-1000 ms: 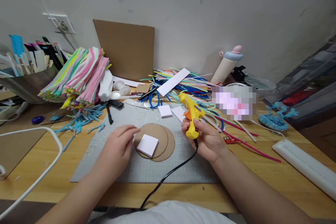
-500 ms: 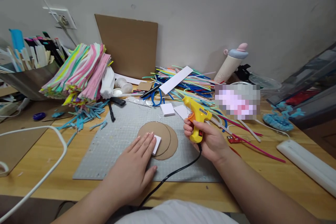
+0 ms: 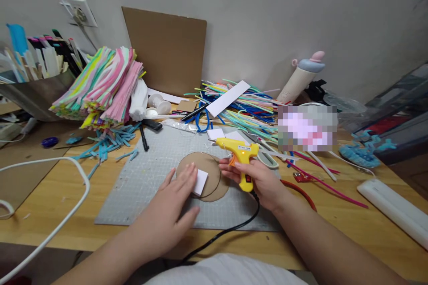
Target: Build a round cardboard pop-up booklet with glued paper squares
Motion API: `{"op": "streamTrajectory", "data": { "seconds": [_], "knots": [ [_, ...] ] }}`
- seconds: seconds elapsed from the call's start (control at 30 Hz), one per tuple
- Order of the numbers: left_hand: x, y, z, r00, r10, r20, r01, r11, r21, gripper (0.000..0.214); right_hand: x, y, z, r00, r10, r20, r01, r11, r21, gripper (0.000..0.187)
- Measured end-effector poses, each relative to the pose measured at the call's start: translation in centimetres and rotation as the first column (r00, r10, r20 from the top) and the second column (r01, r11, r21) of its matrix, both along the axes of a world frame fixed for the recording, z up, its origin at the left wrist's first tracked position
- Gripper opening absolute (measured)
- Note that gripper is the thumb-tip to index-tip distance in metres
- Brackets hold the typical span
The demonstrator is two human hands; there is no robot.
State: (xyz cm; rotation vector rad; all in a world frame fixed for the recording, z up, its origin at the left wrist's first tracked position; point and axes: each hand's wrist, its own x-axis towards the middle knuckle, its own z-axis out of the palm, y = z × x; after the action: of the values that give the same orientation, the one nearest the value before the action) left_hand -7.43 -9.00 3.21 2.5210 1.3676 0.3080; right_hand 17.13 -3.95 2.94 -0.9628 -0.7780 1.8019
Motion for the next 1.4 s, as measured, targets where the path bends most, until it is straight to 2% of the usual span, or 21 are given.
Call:
{"op": "streamTrajectory", "data": {
  "seconds": [0.07, 0.13, 0.2, 0.27, 0.33, 0.43, 0.57, 0.73, 1.07, 1.4],
  "knots": [
    [-0.8, 0.1, 0.3, 0.974, 0.166, 0.151, -0.174, 0.984, 0.039, 0.057, -0.4, -0.1, -0.1, 0.999, 0.020, -0.047, -0.022, 0.999, -0.047, 0.025],
    [-1.3, 0.0, 0.4, 0.913, 0.308, 0.268, -0.339, 0.938, 0.076, 0.052, -0.9, -0.2, -0.3, 0.996, 0.013, -0.091, -0.020, 0.997, -0.079, 0.028],
    [-1.0, -0.4, 0.2, 0.900, 0.330, 0.286, -0.371, 0.923, 0.102, 0.047, -1.3, -0.2, -0.6, 0.993, -0.001, -0.120, -0.010, 0.996, -0.091, 0.029],
    [-0.3, -0.9, -0.2, 0.947, 0.238, 0.216, -0.270, 0.954, 0.132, 0.046, -1.8, -0.2, -0.8, 0.991, 0.006, -0.137, -0.017, 0.996, -0.083, 0.029],
    [0.5, -1.4, -0.7, 0.988, 0.094, 0.119, -0.112, 0.980, 0.164, 0.048, -2.2, -0.1, -0.9, 0.991, 0.037, -0.127, -0.044, 0.997, -0.058, 0.031],
    [1.0, -1.7, -1.6, 1.000, -0.018, 0.015, 0.015, 0.981, 0.191, 0.051, -2.5, 0.0, -0.9, 0.996, 0.056, -0.062, -0.059, 0.998, -0.039, 0.033],
    [0.6, -1.4, -2.5, 0.997, -0.052, -0.056, 0.061, 0.982, 0.180, 0.064, -2.6, 0.1, -0.9, 0.999, 0.032, -0.006, -0.032, 0.998, -0.056, 0.031],
    [0.2, -1.3, -2.7, 0.988, -0.094, -0.123, 0.116, 0.976, 0.182, 0.079, -2.6, 0.3, -1.0, 1.000, 0.021, 0.012, -0.020, 0.997, -0.071, 0.029],
    [-0.4, -0.8, -2.6, 0.973, -0.148, -0.178, 0.182, 0.964, 0.195, 0.072, -2.4, 0.3, -1.2, 0.999, 0.040, 0.025, -0.038, 0.996, -0.085, 0.031],
    [-0.5, -0.3, -2.1, 0.978, -0.163, -0.131, 0.184, 0.967, 0.175, 0.069, -2.5, 0.3, -1.1, 0.998, 0.031, 0.048, -0.027, 0.996, -0.091, 0.032]
  ]
}}
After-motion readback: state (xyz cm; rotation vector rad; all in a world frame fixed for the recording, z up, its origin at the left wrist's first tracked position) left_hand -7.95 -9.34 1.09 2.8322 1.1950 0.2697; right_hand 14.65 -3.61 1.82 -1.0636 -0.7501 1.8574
